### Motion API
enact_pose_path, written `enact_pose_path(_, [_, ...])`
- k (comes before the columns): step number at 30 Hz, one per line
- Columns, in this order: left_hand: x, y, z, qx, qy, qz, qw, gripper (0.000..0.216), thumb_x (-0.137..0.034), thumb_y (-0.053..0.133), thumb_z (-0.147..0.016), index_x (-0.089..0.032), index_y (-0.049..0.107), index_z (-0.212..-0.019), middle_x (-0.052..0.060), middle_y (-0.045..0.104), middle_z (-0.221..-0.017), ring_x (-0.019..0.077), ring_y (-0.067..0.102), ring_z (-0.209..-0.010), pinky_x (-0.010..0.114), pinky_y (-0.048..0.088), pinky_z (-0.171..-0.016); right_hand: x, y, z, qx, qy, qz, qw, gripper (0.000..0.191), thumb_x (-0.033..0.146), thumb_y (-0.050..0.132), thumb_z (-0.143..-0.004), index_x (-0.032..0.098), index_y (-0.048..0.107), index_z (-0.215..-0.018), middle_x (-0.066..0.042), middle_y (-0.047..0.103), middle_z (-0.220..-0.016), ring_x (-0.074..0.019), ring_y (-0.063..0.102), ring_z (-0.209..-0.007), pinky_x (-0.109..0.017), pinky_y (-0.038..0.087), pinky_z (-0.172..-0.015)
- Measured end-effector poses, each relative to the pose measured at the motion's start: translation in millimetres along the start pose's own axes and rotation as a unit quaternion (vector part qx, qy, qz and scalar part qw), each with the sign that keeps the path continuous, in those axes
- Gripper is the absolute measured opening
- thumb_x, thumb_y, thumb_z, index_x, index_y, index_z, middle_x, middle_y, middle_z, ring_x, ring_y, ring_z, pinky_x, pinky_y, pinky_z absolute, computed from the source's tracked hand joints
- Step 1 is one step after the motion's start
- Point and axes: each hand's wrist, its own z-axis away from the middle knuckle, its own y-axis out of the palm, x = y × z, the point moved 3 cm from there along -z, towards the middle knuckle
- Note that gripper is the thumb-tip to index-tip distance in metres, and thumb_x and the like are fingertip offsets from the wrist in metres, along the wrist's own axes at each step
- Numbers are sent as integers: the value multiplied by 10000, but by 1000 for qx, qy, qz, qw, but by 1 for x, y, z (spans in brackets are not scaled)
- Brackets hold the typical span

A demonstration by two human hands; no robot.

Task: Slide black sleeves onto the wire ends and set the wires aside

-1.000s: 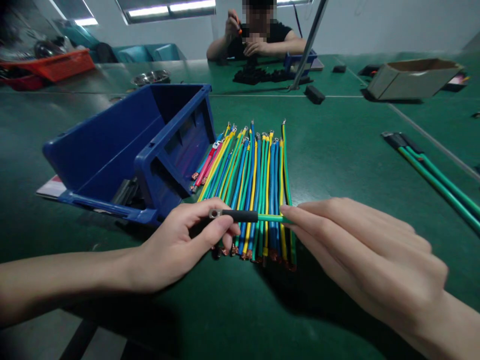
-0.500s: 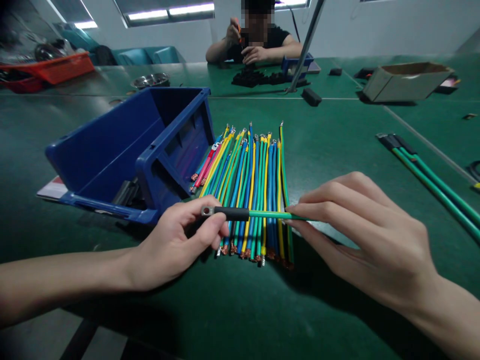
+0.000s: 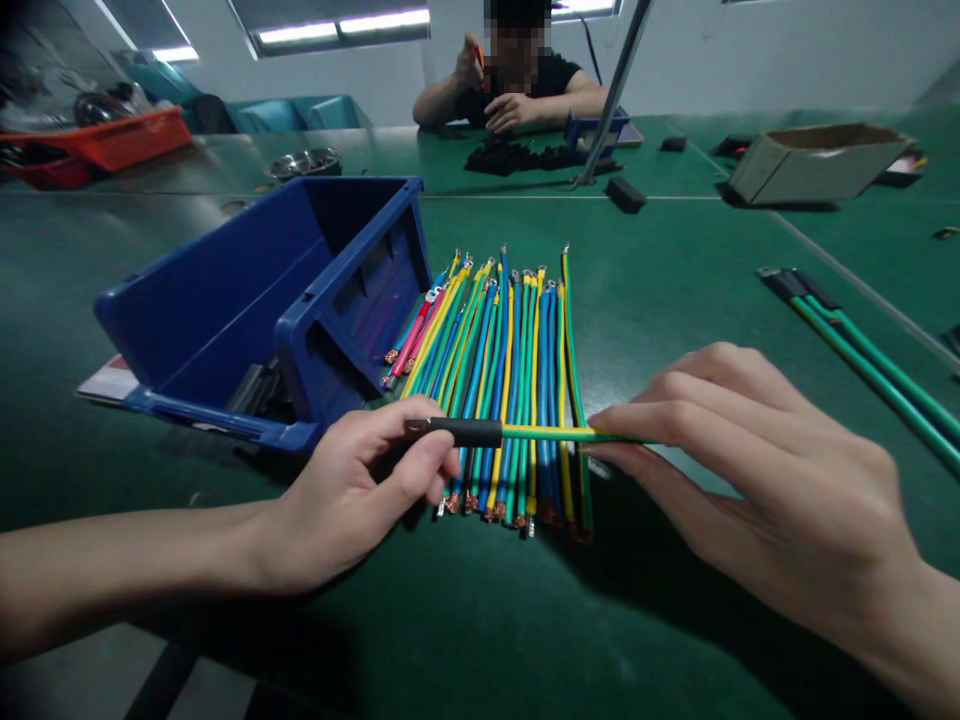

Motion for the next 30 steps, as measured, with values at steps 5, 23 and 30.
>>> enact_pose_path(5, [1, 0, 1, -9, 14, -5, 1000, 218, -240, 533, -1054, -194, 596, -850, -63, 582, -698, 95, 575, -618, 239, 449, -615, 5, 1, -4, 0, -13, 5, 1000, 113, 336, 547, -1064, 282, 646, -1053, -1, 699, -814, -163, 638, -749, -279, 520, -638])
enact_pose_path(23, [2, -5, 3, -19, -6, -2, 1000, 305, -395, 504, -1100, -199, 610, -892, -11, 638, -786, 134, 628, -717, 266, 509, -683, 7, -1, 5, -59, -23, 60, 996, 331, 129, 721, -917, 310, 694, -1192, -23, 738, -861, -239, 636, -783, -418, 473, -712])
enact_pose_path(30, [-7, -4, 5, -14, 82, -101, 991, 235, -231, 460, -1091, -133, 602, -1252, 112, 710, -1199, 209, 650, -1158, 376, 512, -1064, -12, 4, 9, -75, 57, 146, 985, 184, 209, 731, -929, 189, 729, -1112, -81, 727, -878, -243, 614, -732, -388, 440, -638])
